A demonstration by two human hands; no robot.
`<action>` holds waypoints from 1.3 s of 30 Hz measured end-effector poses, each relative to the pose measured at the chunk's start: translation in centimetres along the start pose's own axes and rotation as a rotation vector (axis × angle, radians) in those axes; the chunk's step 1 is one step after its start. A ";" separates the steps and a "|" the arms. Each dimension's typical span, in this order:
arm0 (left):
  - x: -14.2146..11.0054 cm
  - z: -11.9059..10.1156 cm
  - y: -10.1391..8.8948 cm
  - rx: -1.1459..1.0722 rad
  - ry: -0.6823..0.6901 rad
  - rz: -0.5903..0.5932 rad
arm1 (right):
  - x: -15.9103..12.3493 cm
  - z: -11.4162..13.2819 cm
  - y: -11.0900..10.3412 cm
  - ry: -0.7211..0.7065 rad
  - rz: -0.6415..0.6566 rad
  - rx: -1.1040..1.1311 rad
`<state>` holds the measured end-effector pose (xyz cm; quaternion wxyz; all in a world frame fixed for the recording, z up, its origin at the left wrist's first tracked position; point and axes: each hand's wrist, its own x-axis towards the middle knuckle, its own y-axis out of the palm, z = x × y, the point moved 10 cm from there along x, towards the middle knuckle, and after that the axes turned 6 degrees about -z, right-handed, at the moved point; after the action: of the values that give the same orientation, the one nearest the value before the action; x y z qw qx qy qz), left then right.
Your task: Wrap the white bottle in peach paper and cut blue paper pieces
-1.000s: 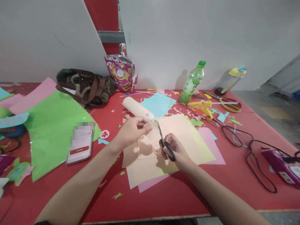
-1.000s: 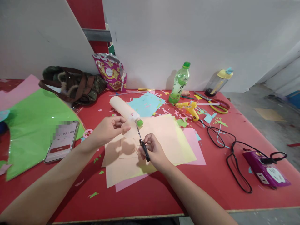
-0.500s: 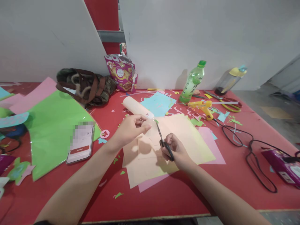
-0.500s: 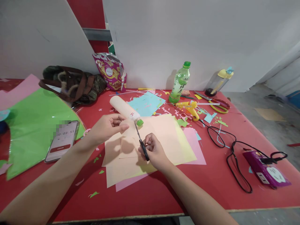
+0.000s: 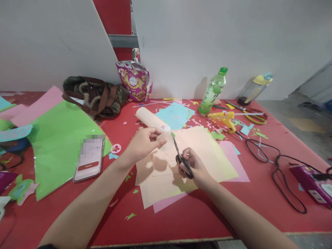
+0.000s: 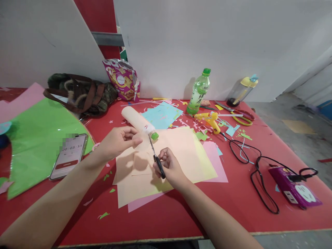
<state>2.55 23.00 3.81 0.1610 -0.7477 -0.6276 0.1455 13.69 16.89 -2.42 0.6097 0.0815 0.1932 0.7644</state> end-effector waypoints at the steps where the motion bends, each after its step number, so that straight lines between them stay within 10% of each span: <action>1: -0.1 -0.1 0.1 0.003 -0.001 0.009 | 0.0 0.0 0.0 -0.004 0.003 -0.003; 39: 0.2 0.0 -1.4 -0.069 0.006 -0.077 | 0.1 0.0 -0.3 0.038 -0.038 0.020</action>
<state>1.35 23.40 4.38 0.1423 -0.7285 -0.6602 0.1151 13.94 17.00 -2.58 0.6193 0.0696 0.2140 0.7522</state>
